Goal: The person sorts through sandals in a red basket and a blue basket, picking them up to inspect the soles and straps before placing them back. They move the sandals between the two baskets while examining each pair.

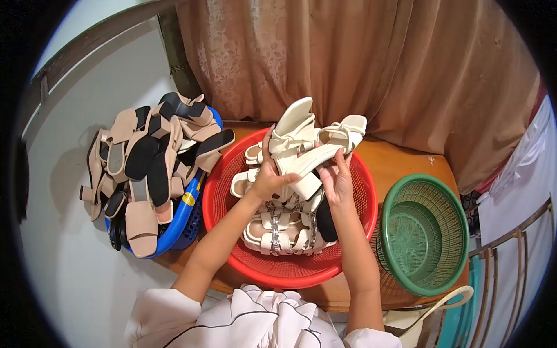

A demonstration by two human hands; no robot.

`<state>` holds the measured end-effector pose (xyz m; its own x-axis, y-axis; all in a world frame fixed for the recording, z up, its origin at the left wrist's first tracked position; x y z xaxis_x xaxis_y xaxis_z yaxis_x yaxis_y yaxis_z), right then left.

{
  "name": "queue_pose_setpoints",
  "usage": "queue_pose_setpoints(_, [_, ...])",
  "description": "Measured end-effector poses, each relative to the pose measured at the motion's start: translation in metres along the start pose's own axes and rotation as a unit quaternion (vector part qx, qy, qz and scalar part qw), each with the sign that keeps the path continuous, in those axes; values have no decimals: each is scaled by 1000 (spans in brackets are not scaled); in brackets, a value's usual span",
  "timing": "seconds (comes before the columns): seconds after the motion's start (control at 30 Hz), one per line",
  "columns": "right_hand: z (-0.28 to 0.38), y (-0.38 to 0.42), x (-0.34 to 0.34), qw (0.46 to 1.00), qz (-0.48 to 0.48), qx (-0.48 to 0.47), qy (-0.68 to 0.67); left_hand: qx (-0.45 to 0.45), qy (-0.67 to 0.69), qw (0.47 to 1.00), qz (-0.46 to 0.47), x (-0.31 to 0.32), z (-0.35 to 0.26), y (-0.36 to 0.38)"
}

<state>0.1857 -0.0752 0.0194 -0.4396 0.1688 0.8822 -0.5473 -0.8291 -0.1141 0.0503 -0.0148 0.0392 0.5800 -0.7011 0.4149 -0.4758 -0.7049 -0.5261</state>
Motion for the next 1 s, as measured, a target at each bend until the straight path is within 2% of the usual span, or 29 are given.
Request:
queue_pose_setpoints(0.1, [-2,-8,-11,999,-11,22,-46,81,-61,991,81,4,-4,-3])
queue_pose_setpoints(0.2, [-2,-9,-14,994,-33,45,-93,59,-87,993,51,7,-3,0])
queue_pose_setpoints(0.33, [3,-8,-7,999,-26,32,-10,28,-17,999,-7,6,-2,2])
queue_pose_setpoints(0.43, [5,-1,0,995,-50,-15,87,-47,8,998,-39,-7,11,2])
queue_pose_setpoints(0.47, [5,0,0,995,-50,5,89,-71,22,996,-56,-10,15,4])
queue_pose_setpoints(0.57, [8,0,3,984,-27,-20,173,-175,87,979,-61,-18,12,3])
queue_pose_setpoints(0.6, [10,1,7,968,-32,-57,242,-116,81,986,-89,-14,-3,2])
queue_pose_setpoints(0.63, [14,2,10,940,-53,-111,319,-111,124,979,-118,-21,0,1])
queue_pose_setpoints(0.7, [18,-1,11,853,13,-231,467,-121,161,973,-113,-28,-3,-2])
queue_pose_setpoints(0.73, [21,1,12,786,10,-300,541,-119,168,972,-109,-29,-7,-3])
queue_pose_setpoints(0.8, [23,11,20,619,4,-423,662,-116,181,971,-101,-29,-15,-5])
queue_pose_setpoints(0.9, [25,15,21,622,-16,-467,628,-135,201,965,-102,-32,-12,-7])
queue_pose_setpoints(0.93, [25,13,19,633,-17,-472,613,-182,212,954,-109,-36,-6,-5])
queue_pose_setpoints(1.0, [26,16,25,567,-19,-530,630,-191,241,943,-131,-36,-1,-6])
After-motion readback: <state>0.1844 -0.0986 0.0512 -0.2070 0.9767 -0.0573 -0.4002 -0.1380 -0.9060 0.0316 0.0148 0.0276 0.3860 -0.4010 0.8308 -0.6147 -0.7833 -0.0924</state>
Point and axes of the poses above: each hand's wrist, its own y-axis away from the middle knuckle, its own x-axis out of the palm, z = x × y, the point moved 5 cm from there along -y, towards the middle knuckle, and after that the axes turned 8 degrees about -z, right-handed, at the moved point
